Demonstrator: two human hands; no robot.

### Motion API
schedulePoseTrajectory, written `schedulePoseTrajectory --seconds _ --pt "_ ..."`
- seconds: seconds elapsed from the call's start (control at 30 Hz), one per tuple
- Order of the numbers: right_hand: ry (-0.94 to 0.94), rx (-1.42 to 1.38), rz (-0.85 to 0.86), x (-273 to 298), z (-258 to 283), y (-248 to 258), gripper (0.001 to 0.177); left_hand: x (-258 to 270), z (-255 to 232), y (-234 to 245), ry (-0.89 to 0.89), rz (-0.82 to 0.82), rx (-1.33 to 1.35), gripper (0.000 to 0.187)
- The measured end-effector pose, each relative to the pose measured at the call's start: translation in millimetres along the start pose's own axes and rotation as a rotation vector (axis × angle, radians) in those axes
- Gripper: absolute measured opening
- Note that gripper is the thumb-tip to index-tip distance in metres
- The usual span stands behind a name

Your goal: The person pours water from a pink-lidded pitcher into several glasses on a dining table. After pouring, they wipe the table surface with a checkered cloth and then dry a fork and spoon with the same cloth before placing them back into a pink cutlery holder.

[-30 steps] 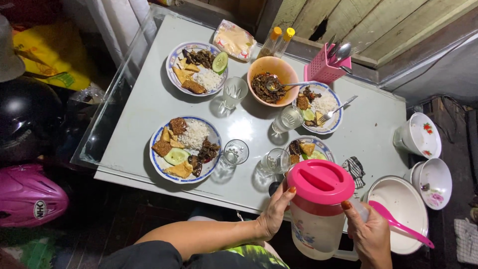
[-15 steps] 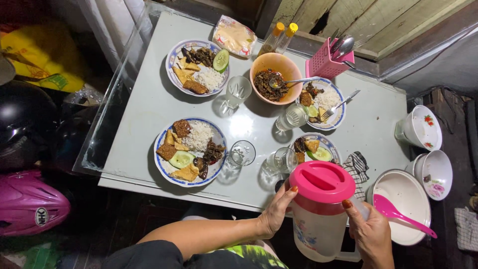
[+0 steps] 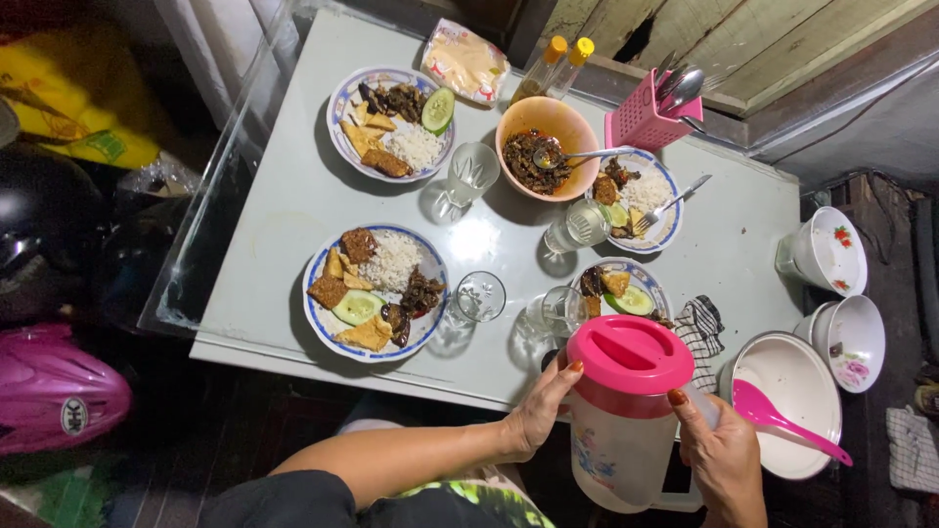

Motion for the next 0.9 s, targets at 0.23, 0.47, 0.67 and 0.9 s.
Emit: schedulePoseTrajectory --seconds 0.23,0.47,0.67,0.9 --pt "0.059 -0.012 0.042 -10 -9 0 0.045 1 4 -1 0.028 -0.024 -0.036 0.086" --pt "0.067 0.073 0.044 -9 2 2 0.048 -2 9 0 0.015 -0.04 -0.029 0.077" --pt "0.102 0.072 0.066 -10 12 6 0.046 2 -2 -11 0.006 0.001 -0.03 0.08" --pt "0.128 0.052 0.09 -17 13 4 0.046 0 6 -8 0.084 -0.034 -0.063 0.086"
Point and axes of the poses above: each hand's wrist, its own x-axis away from the middle knuckle, its own y-axis out of the back of the hand, z = x × y, the point moved 8 cm from there along -x, towards the middle knuckle, and after that the axes turned 10 degrees about -z, right-handed, at the moved point
